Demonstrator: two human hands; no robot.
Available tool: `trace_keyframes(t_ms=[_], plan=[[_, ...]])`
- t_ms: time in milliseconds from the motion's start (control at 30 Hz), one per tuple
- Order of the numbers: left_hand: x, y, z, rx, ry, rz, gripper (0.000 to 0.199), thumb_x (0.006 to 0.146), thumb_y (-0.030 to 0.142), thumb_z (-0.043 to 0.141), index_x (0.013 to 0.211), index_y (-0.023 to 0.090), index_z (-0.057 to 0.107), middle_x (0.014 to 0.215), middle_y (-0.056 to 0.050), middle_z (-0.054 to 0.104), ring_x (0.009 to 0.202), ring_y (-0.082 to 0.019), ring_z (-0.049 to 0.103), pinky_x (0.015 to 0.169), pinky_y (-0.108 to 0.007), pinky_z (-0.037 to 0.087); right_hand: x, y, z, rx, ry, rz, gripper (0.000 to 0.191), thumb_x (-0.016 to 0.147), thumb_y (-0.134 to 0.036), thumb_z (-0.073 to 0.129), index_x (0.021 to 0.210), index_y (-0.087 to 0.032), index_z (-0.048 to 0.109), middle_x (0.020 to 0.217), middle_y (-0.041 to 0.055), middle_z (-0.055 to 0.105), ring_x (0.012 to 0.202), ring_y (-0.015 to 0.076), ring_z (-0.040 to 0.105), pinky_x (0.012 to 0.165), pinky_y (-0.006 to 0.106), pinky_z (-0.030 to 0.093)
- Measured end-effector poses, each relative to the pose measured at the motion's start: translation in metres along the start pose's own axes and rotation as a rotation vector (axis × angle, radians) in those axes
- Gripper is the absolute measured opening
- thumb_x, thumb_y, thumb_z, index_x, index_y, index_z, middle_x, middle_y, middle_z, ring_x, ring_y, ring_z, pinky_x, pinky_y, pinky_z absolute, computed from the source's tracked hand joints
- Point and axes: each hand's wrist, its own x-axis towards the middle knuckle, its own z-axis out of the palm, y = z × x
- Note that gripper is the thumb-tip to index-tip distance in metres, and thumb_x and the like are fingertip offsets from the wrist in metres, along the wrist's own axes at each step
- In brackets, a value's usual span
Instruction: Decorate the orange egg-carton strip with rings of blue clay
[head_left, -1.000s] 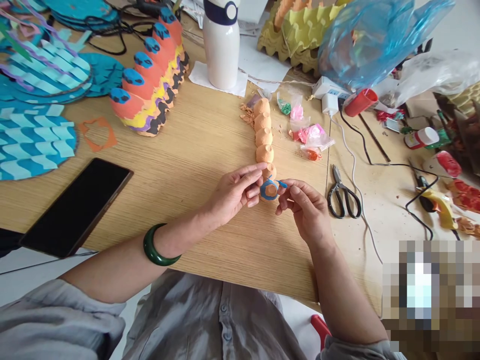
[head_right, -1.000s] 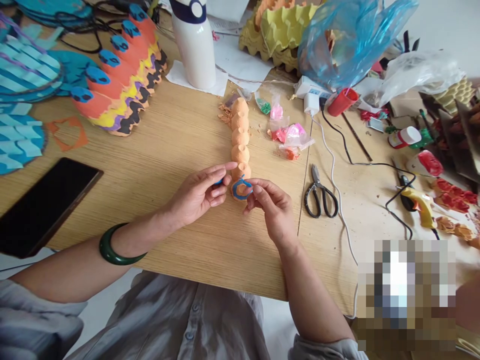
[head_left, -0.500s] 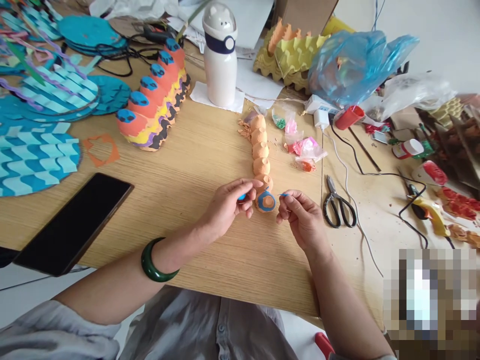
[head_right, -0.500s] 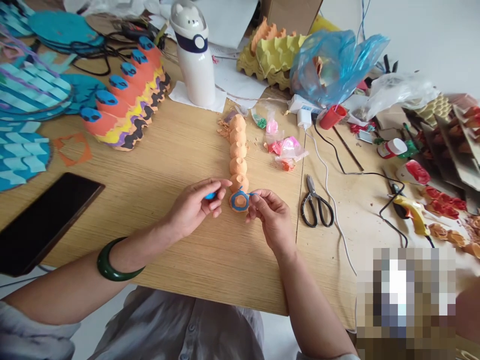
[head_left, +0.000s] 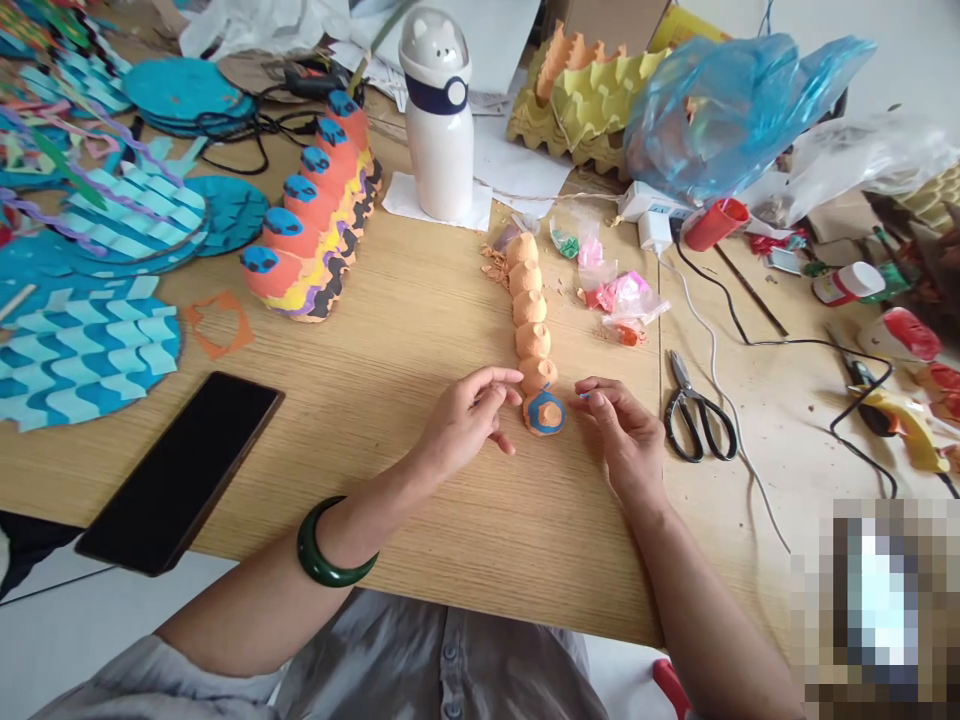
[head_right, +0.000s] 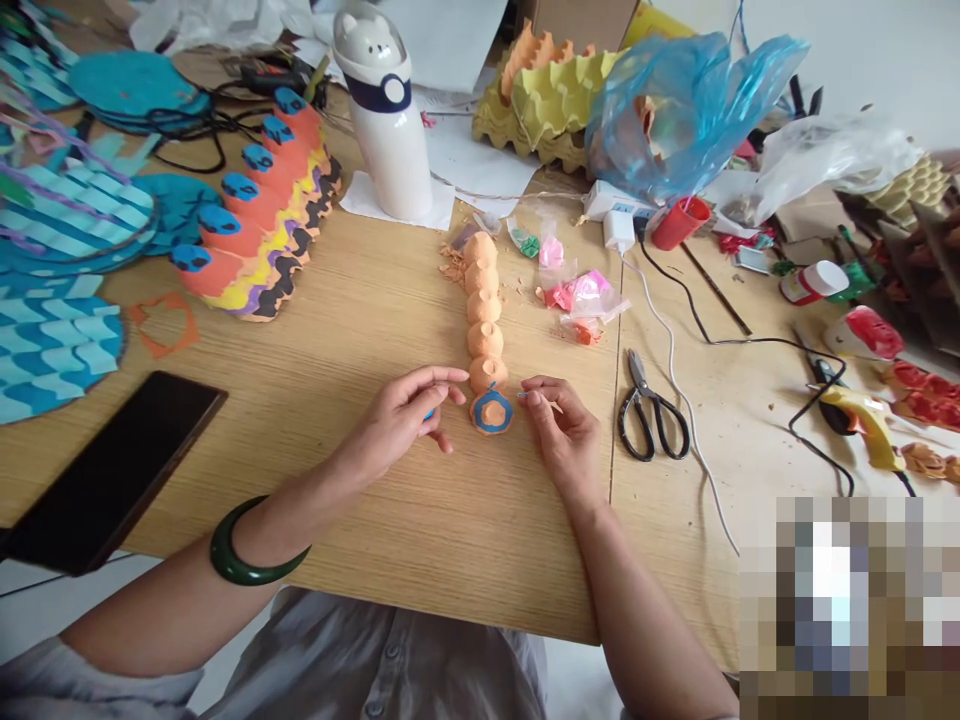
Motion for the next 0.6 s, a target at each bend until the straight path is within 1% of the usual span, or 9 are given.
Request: trace_keyframes(t_ms=[67,133,233,333,400,433,500,533,600], plan=[[0.002,0.001,-0.004,0.095,-0.003,-0.040,0.024,0.088,0.022,0.068,0.110,0.012,0.073,0.101,-0.005,0.073,0.042,-0.001,0.039,0.046,-0.028,0.063,0.000,-0.001,0.000,-0.018,-0.006,0.007,0.025,0.092,-0.047,0.076,0.083,-0.024,0.078,0.111,0.0054,0.075,0.105,0.0202,0.068,0.095,0.035,0.059],[0.003,0.003,-0.006,0.133,-0.035,-0.095,0.025,0.088,0.021,0.067,0.111,0.011,0.072,0.106,-0.007,0.075,0.042,0.000,0.041,0.048,-0.030,0.065,0.000,-0.002,0.001,-0.013,-0.039,0.054,0.026,0.093,-0.048,0.075,0.083,-0.024,0.078,0.115,0.0063,0.076,0.107,0.0215,0.070,0.097,0.037,0.059],[0.003,0.006,-0.005,0.071,-0.059,-0.137,0.034,0.089,0.015,0.066,0.122,0.009,0.068,0.102,-0.007,0.077,0.043,-0.001,0.044,0.054,-0.034,0.069,-0.002,-0.003,0.001,0.029,-0.088,0.111,0.027,0.093,-0.048,0.074,0.082,-0.024,0.078,0.119,0.0063,0.077,0.111,0.0223,0.071,0.100,0.038,0.058],[0.004,0.007,-0.003,-0.095,-0.052,-0.162,0.037,0.090,0.010,0.063,0.127,0.006,0.066,0.093,-0.006,0.077,0.045,-0.002,0.044,0.061,-0.037,0.071,-0.001,0.001,0.001,0.057,-0.085,0.093,0.025,0.093,-0.046,0.075,0.082,-0.024,0.079,0.117,0.0058,0.078,0.114,0.0220,0.070,0.106,0.039,0.055],[0.005,0.005,-0.002,-0.212,-0.049,-0.181,0.028,0.089,0.007,0.064,0.116,0.005,0.070,0.091,-0.007,0.078,0.047,-0.001,0.045,0.063,-0.035,0.070,0.000,0.004,0.001,0.106,-0.064,0.096,0.023,0.092,-0.045,0.076,0.084,-0.024,0.080,0.117,0.0053,0.079,0.115,0.0219,0.071,0.106,0.039,0.055],[0.006,0.003,-0.001,-0.262,-0.070,-0.200,0.025,0.088,0.006,0.065,0.111,0.005,0.073,0.092,-0.008,0.078,0.047,-0.001,0.046,0.065,-0.033,0.070,0.001,0.006,0.002,0.154,-0.043,0.111,0.022,0.091,-0.046,0.077,0.086,-0.025,0.081,0.116,0.0050,0.079,0.114,0.0219,0.071,0.105,0.040,0.057],[0.007,0.000,0.001,-0.339,-0.096,-0.246,0.015,0.085,0.005,0.070,0.098,0.006,0.076,0.086,-0.005,0.076,0.046,0.000,0.045,0.063,-0.028,0.068,0.003,0.007,0.003,0.271,-0.001,0.160,0.023,0.088,-0.048,0.079,0.086,-0.025,0.081,0.112,0.0045,0.080,0.107,0.0212,0.073,0.100,0.041,0.061],[0.007,-0.001,0.002,-0.364,-0.110,-0.268,0.010,0.084,0.006,0.072,0.092,0.007,0.077,0.082,-0.003,0.074,0.046,0.000,0.044,0.061,-0.026,0.067,0.004,0.007,0.004,0.315,0.014,0.180,0.025,0.087,-0.049,0.080,0.082,-0.024,0.080,0.109,0.0045,0.081,0.103,0.0207,0.074,0.097,0.040,0.062],[0.007,-0.003,0.005,-0.400,-0.123,-0.306,0.001,0.084,0.009,0.076,0.083,0.008,0.076,0.074,0.000,0.069,0.044,0.001,0.041,0.059,-0.023,0.066,0.005,0.005,0.005,0.358,0.019,0.200,0.028,0.085,-0.050,0.081,0.078,-0.024,0.078,0.104,0.0042,0.081,0.099,0.0200,0.075,0.093,0.039,0.064]])
